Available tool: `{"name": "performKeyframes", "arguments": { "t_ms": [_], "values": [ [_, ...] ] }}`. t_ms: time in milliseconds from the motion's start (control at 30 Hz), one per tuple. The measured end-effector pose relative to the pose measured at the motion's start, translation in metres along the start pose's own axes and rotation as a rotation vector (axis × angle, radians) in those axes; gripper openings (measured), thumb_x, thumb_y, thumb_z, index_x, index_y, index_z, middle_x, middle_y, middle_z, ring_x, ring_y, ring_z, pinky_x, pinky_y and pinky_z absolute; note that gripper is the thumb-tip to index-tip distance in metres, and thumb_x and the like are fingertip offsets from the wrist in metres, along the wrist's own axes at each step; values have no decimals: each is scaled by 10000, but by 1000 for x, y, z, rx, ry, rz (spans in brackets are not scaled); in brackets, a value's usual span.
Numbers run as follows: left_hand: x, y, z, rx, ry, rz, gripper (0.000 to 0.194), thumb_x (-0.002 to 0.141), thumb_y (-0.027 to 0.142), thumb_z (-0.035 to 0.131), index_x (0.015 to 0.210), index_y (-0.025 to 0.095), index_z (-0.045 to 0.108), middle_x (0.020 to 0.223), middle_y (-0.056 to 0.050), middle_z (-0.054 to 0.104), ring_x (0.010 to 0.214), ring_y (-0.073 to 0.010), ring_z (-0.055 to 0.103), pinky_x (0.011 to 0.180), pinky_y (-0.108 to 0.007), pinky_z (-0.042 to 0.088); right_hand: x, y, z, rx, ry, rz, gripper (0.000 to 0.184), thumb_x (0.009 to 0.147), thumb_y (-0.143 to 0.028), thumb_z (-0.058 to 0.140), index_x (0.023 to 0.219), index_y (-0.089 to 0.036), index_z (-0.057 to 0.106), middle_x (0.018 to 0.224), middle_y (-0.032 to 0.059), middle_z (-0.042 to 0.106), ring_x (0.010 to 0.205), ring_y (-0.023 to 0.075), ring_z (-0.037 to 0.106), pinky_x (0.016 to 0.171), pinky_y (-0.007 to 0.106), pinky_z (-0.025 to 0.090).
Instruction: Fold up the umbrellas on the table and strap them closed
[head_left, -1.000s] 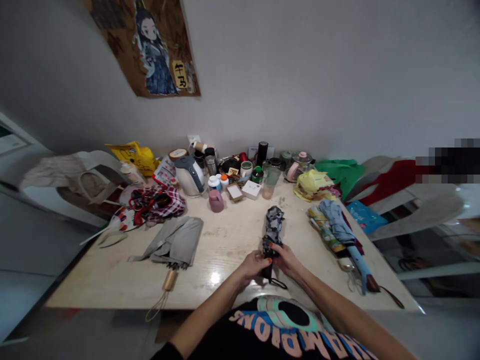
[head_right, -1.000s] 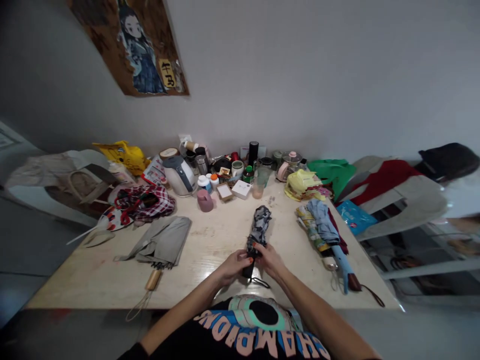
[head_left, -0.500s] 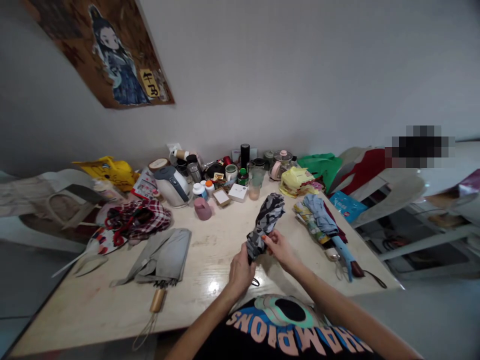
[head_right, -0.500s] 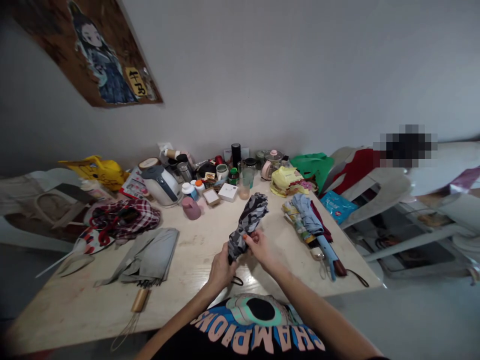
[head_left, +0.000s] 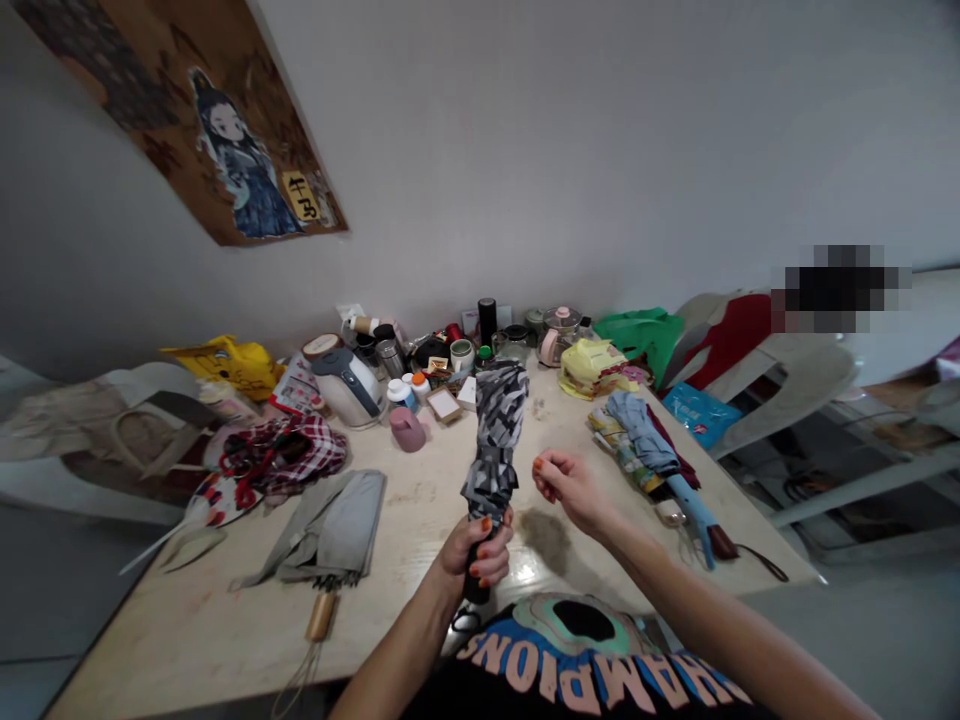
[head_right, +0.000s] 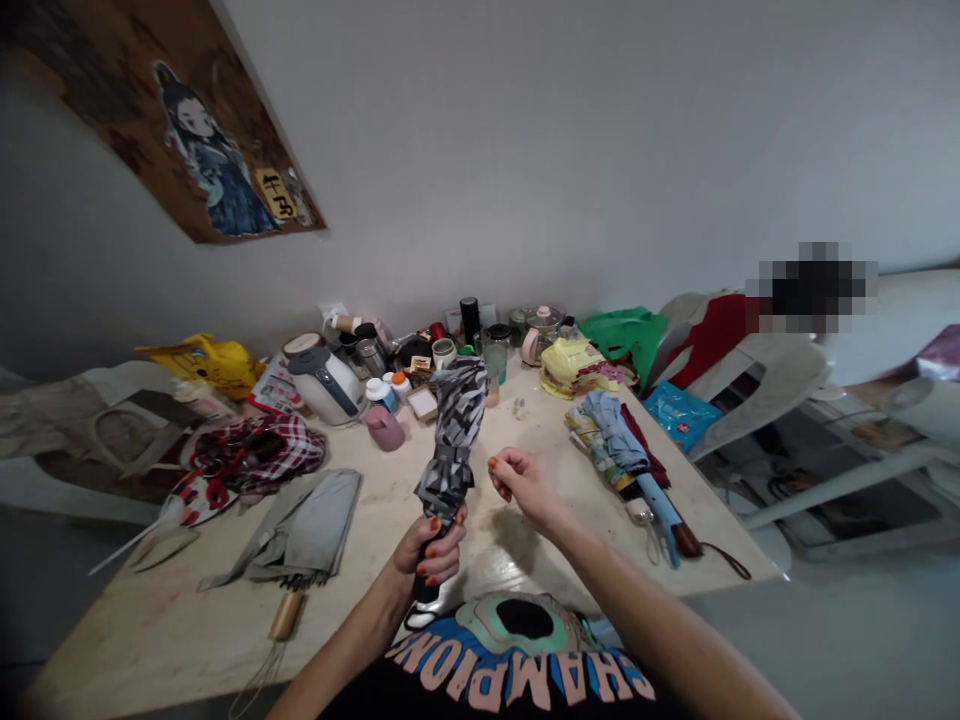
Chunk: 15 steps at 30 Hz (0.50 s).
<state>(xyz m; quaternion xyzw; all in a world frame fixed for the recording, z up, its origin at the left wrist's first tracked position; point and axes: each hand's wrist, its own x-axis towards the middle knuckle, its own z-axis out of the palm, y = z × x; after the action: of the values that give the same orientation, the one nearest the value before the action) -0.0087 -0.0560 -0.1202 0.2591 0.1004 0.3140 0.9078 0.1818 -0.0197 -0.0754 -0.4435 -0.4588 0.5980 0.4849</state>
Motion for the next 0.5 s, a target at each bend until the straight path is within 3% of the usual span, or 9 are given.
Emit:
{"name": "performKeyframes", "arguments": {
  "t_ms": [167, 233, 300, 433, 500],
  "values": [
    [6, -2, 10, 352, 315, 13, 364, 707, 413, 744, 749, 158, 488, 454, 94, 416, 306, -28, 345, 335, -159, 315, 0, 0, 7, -310, 28, -135, 341, 739, -456, 625, 568, -198, 481, 486, -64, 366, 471, 83, 315, 458, 229, 245],
    [5, -4, 11, 402, 354, 12, 375, 705, 408, 746, 702, 162, 464, 448, 85, 420, 313, -36, 370, 335, -161, 322, 1, 5, 7, -344, 49, -167, 370, 779, -463, 583, 553, -195, 467, 495, -57, 374, 482, 84, 322, 463, 225, 246],
    [0, -7, 8, 291, 279, 6, 359, 705, 405, 742, 743, 164, 479, 454, 105, 397, 284, -18, 301, 314, -156, 303, 4, 13, 5, -264, 24, -136, 393, 814, -486, 533, 560, -195, 455, 489, -58, 378, 461, 78, 307, 448, 220, 232],
    [-15, -11, -6, 2, 20, -17, 389, 694, 491, 703, 878, 200, 520, 402, 160, 278, 208, 5, 78, 247, -145, 183, 17, 34, -4, -113, 10, -65, 431, 809, -551, 512, 572, -202, 422, 459, -67, 370, 407, 62, 280, 407, 213, 213],
    [-22, -10, -10, 64, 2, -99, 456, 620, 599, 690, 790, 207, 533, 343, 164, 211, 179, -10, 59, 231, -166, 154, 27, 44, -9, -135, 26, -62, 446, 829, -563, 498, 572, -204, 428, 460, -58, 390, 401, 67, 314, 397, 215, 247]
  ]
}}
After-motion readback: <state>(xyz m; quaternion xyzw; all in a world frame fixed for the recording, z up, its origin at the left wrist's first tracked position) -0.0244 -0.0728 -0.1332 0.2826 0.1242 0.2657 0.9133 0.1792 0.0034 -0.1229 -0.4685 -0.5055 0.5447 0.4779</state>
